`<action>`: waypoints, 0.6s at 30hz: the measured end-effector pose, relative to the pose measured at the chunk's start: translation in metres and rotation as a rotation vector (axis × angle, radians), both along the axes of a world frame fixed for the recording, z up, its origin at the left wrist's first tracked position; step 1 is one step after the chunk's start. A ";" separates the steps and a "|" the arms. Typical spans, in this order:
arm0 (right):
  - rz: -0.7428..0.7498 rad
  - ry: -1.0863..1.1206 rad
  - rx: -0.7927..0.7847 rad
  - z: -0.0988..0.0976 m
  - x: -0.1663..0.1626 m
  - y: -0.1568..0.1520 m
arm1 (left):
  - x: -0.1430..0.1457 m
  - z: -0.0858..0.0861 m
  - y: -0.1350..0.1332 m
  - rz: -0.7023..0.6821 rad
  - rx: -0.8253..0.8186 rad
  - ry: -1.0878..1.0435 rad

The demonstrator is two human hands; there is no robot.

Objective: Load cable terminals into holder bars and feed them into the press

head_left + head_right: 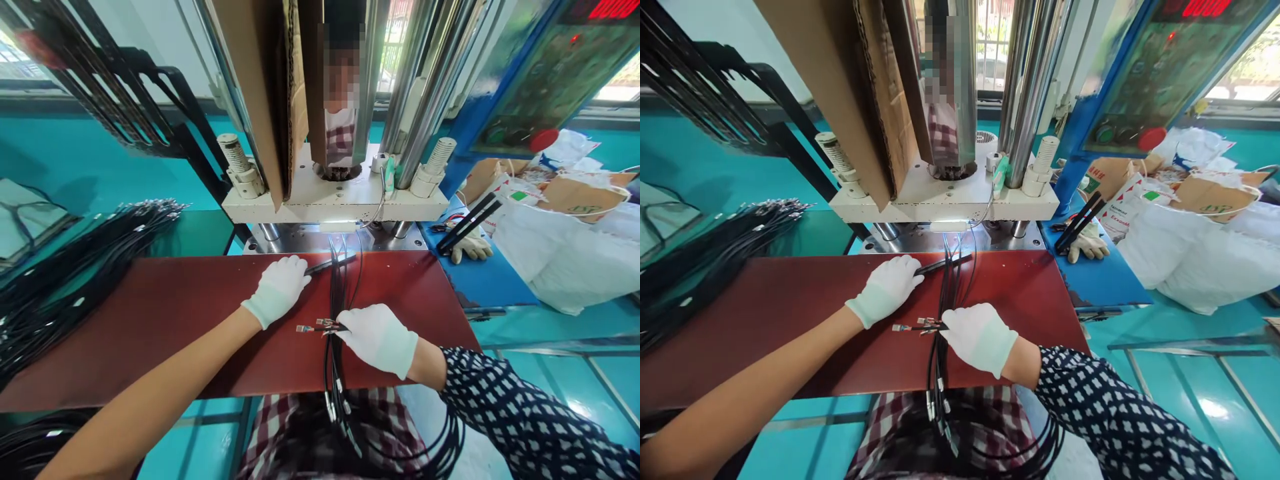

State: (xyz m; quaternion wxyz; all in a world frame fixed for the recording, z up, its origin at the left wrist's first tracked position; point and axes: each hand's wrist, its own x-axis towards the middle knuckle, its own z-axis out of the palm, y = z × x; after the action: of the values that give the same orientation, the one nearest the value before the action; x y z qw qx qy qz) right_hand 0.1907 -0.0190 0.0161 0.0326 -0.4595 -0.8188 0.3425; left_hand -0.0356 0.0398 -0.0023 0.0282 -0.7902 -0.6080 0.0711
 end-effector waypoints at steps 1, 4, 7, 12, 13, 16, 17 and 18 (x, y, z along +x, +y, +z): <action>-0.002 0.059 -0.150 0.006 0.002 -0.002 | -0.009 0.005 -0.007 0.055 -0.045 -0.021; 0.015 0.355 -0.734 0.028 0.011 -0.001 | -0.043 0.022 -0.038 0.255 -0.199 -0.271; -0.012 0.706 -1.049 0.039 0.005 0.008 | -0.056 0.036 -0.065 0.329 -0.347 -0.810; -0.214 0.668 -0.825 0.025 -0.035 0.013 | -0.013 0.024 -0.058 0.258 -0.765 -1.627; -0.233 0.633 -0.788 0.021 -0.040 0.011 | -0.003 0.018 -0.053 0.228 -0.774 -1.717; -0.288 0.594 -0.706 0.013 -0.047 0.006 | 0.016 0.002 -0.043 0.215 -0.697 -1.875; -0.309 0.593 -0.680 0.012 -0.047 0.006 | 0.020 -0.001 -0.042 0.222 -0.670 -1.893; -0.325 0.590 -0.660 0.010 -0.046 0.005 | 0.022 -0.004 -0.042 0.215 -0.650 -1.900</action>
State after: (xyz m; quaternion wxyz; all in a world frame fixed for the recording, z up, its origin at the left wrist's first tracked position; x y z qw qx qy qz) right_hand 0.1448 -0.0139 0.0262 0.1692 -0.4503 -0.5393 0.6912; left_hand -0.0140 -0.0020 -0.0064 -0.6913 -0.4298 -0.3976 -0.4235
